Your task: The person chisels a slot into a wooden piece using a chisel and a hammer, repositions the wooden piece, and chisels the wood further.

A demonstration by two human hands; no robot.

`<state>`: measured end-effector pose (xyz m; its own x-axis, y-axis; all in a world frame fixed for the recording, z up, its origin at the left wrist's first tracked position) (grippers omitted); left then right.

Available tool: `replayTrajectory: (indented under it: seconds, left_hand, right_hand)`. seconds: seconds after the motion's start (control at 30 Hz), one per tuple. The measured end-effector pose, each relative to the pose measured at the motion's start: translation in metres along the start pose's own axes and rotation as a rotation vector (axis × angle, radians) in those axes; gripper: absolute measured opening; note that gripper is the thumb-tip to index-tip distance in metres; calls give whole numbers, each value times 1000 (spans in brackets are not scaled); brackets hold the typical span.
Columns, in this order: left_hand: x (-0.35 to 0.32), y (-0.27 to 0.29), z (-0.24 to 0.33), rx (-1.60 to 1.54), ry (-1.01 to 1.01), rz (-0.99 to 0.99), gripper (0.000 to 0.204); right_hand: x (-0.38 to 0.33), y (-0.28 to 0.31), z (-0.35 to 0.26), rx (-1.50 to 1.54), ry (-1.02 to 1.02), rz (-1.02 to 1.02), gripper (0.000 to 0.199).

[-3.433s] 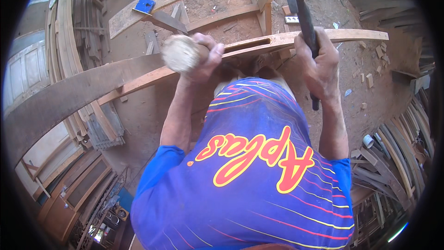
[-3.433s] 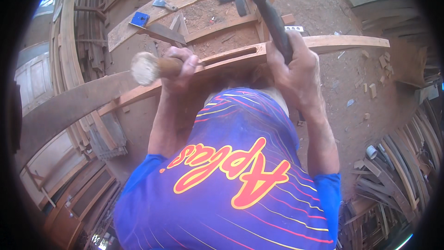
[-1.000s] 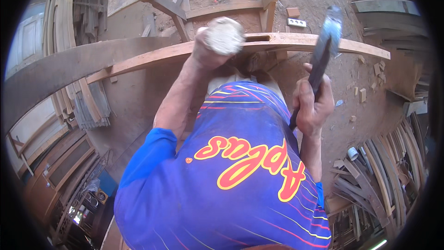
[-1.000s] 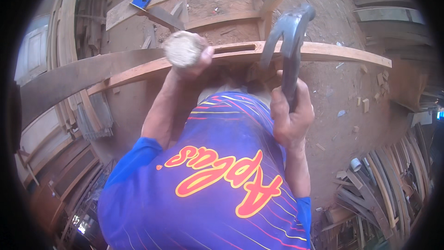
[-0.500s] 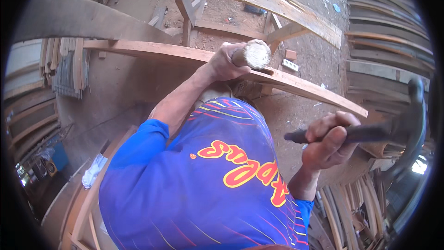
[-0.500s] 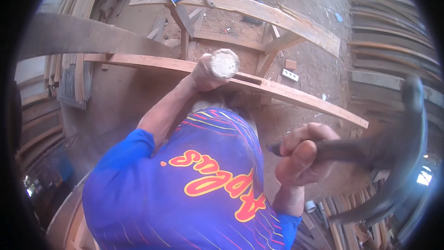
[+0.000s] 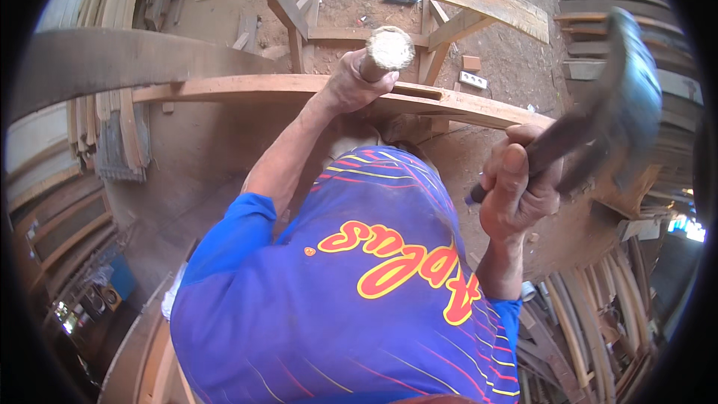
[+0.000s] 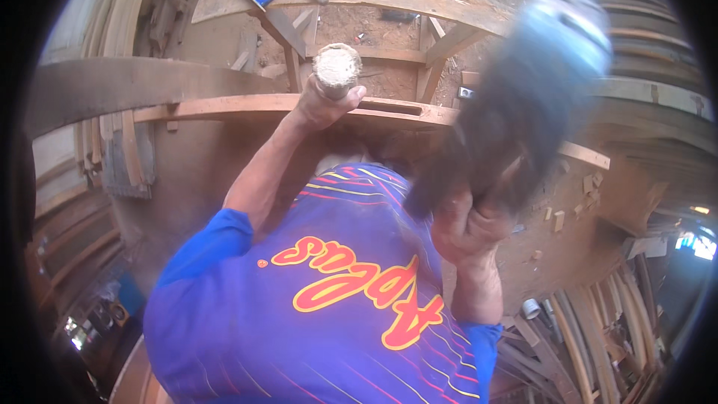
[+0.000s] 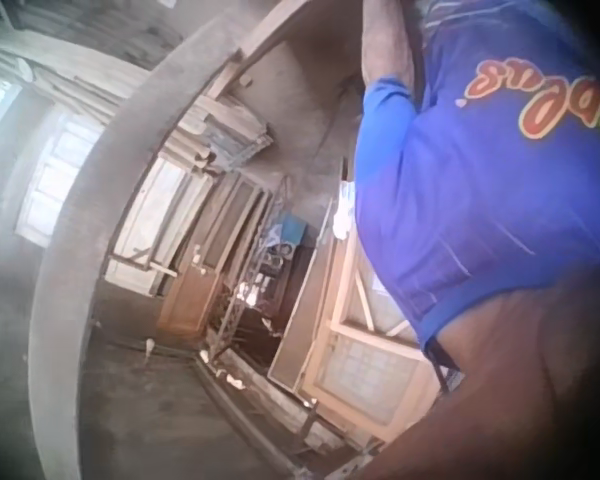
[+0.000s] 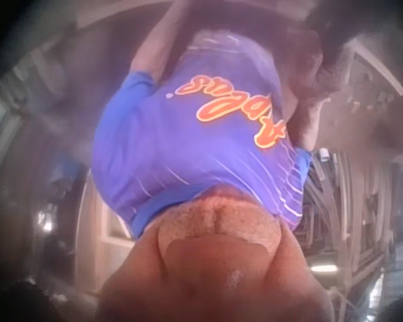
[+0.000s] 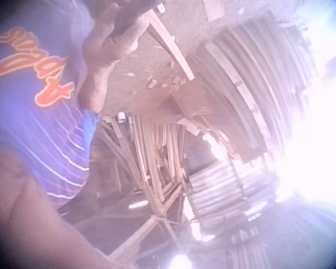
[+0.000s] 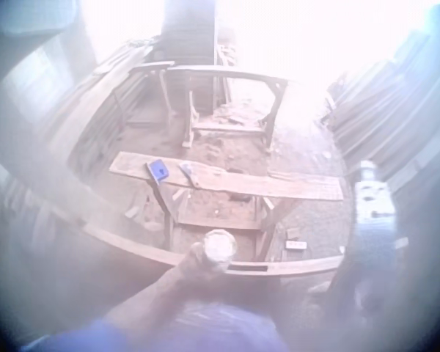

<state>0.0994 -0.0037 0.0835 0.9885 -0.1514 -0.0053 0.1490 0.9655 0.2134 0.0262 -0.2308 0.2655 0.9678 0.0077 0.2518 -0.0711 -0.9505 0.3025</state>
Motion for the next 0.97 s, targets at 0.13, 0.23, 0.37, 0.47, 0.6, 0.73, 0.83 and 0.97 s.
replayTrajectory:
  seconds: [0.13,0.23,0.37,0.47,0.6,0.73,0.83,0.97]
  left_hand:
    - [2,4,-4,104,-48,1,21]
    - [-5,8,-11,44,-77,-3,17]
    - [2,-3,-28,-52,125,-61,16]
    - [1,-1,-9,31,64,-71,16]
    - [-2,2,-24,101,44,-38,22]
    - [1,3,-30,-265,5,-54,25]
    - [0,-1,-20,-113,146,-31,19]
    - [1,5,-2,78,-76,-12,21]
  right_hand:
    - [0,-67,28,-693,17,-599,22]
    - [-4,-66,39,-357,-154,-562,23]
    - [19,-26,2,-179,-95,-263,20]
    - [24,-12,-8,-46,-46,-65,17]
    - [9,-73,27,-683,100,-591,18]
    - [15,-72,28,-334,-117,-591,20]
    - [38,-51,-8,-238,-1,-438,19]
    - [61,-33,-35,-85,113,-243,9]
Point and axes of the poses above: each hand's wrist, its own x-axis towards the middle knuckle, its own y-axis out of the back of the hand, z = x × y, the point moved 10 cm from there along x, towards the middle knuckle, and after that the axes turned 4 degrees about y, right-handed, at the moved point
